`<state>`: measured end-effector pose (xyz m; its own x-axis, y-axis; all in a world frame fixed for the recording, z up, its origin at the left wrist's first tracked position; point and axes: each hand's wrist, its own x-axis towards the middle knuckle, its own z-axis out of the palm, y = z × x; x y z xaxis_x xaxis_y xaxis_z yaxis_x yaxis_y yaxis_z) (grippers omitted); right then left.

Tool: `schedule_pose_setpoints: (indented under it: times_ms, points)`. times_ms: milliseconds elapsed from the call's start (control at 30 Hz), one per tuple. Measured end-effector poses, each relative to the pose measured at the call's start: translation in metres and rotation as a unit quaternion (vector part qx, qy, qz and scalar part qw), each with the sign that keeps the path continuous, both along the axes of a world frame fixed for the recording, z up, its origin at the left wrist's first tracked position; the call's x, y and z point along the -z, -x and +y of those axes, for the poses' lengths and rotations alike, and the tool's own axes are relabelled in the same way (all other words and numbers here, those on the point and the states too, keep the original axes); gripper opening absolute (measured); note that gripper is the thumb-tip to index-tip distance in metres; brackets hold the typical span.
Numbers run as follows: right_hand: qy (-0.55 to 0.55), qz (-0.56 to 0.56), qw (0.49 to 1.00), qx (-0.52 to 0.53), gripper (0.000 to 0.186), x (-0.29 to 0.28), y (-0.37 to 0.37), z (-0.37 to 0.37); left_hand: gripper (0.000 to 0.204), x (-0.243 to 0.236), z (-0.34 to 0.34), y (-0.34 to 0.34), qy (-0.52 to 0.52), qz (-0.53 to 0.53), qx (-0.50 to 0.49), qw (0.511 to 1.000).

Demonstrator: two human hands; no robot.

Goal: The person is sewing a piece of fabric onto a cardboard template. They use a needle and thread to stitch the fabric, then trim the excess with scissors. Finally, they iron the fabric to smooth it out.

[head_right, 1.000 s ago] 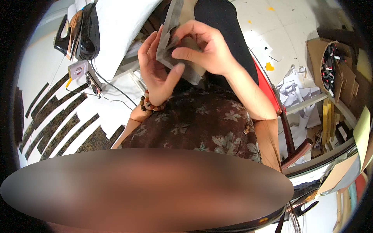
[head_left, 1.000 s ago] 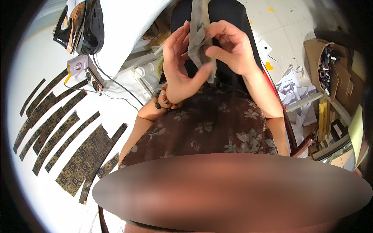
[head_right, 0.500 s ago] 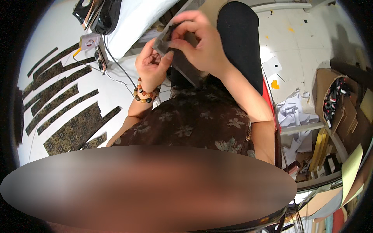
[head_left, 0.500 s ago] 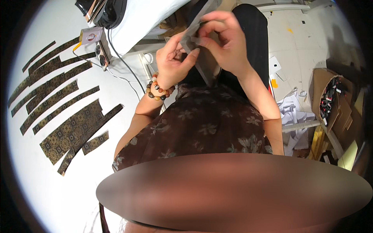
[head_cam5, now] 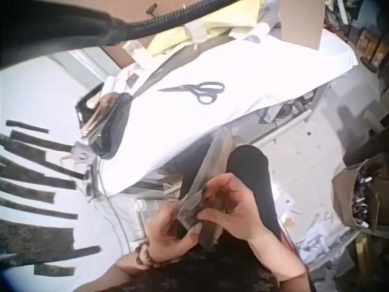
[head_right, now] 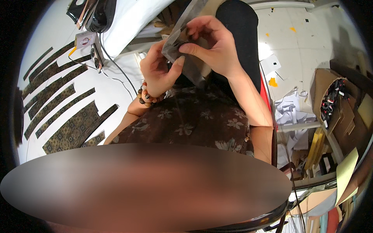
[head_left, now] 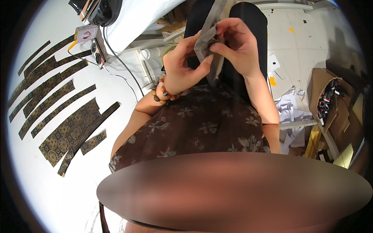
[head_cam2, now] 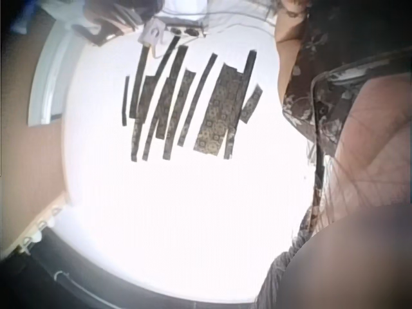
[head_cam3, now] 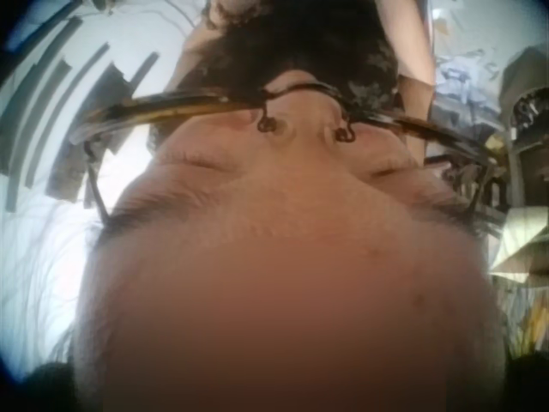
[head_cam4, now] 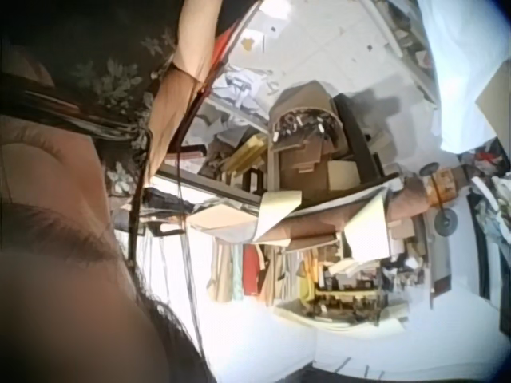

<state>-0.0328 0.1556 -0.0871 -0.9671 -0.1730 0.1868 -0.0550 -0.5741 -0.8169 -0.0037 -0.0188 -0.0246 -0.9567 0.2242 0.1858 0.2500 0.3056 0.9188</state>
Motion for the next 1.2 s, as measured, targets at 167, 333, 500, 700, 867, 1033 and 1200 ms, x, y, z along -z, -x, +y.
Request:
schedule_pose_setpoints:
  times_ms: [167,333,500,700,867,1033,1200]
  points:
    - [0.023,0.006,1.0,-0.012,0.037,0.008,0.001,-0.001,0.054,-0.002,0.006,0.001,-0.014,0.003,-0.015,1.0]
    - [-0.011,0.024,1.0,-0.011,0.022,0.006,0.002,-0.001,0.049,-0.002,0.005,0.001,0.031,0.009,-0.044,0.999]
    - [-0.009,0.047,0.999,0.025,0.016,0.0,0.002,-0.003,0.046,0.0,0.003,0.001,0.098,0.066,-0.056,0.991]
    - [-0.055,0.019,0.998,0.027,0.018,-0.003,-0.001,-0.003,0.045,0.0,0.0,0.0,0.155,0.133,-0.07,0.976]
    - [-0.096,0.014,0.995,0.016,0.018,-0.003,-0.001,0.0,0.045,-0.002,-0.002,0.001,0.157,0.123,-0.063,0.978]
    - [-0.183,0.07,0.978,0.066,0.018,-0.012,-0.002,0.002,0.044,-0.004,-0.003,-0.001,0.163,0.118,-0.07,0.977]
    - [-0.216,0.054,0.972,0.07,0.018,-0.02,-0.003,0.006,0.043,-0.005,-0.002,0.001,0.183,0.13,-0.072,0.972]
